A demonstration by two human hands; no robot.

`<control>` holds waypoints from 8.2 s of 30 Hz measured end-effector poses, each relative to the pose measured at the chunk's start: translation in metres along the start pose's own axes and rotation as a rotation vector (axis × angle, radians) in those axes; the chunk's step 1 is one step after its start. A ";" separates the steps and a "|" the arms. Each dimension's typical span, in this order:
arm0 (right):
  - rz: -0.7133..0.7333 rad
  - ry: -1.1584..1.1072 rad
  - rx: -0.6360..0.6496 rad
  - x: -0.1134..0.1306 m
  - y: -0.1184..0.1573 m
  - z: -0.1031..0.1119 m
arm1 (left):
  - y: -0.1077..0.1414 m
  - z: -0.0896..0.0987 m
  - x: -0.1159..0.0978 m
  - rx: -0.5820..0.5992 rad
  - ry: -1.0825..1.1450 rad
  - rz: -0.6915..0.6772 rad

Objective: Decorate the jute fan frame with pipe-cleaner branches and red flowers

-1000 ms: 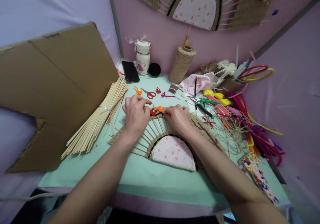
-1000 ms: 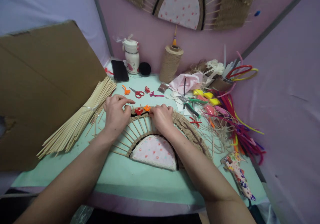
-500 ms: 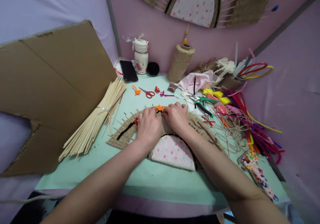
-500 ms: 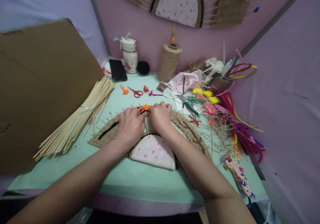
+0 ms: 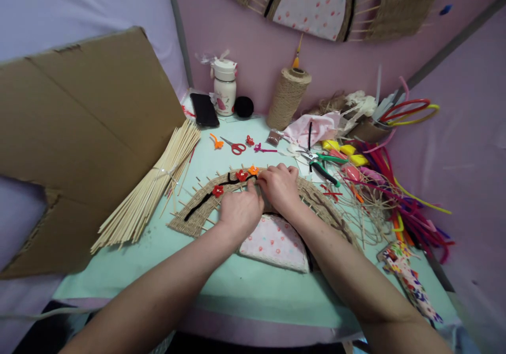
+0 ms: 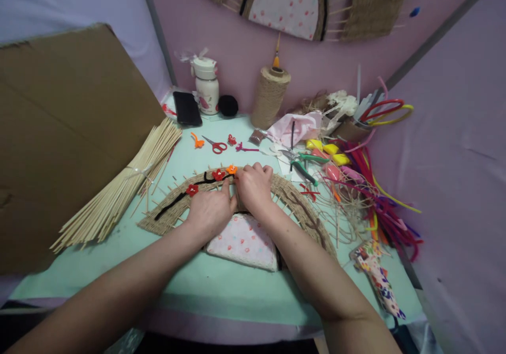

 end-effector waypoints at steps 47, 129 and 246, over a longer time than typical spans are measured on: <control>-0.033 0.052 -0.221 -0.030 0.025 0.033 | -0.007 0.005 0.007 -0.014 0.050 0.038; 0.064 0.014 -0.115 -0.016 0.009 0.002 | -0.012 0.005 0.005 0.002 0.044 0.007; 0.046 -0.328 -0.375 -0.035 0.060 0.045 | 0.009 0.046 -0.007 -0.578 0.574 -0.426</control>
Point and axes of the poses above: each hand's wrist, its own y-axis away from the middle knuckle, its own z-axis out of the back of the hand, x = y × z, the point moved 9 cm from there along -y, towards the middle knuckle, and after that the axes turned 7 degrees about y, right-handed, at the moved point
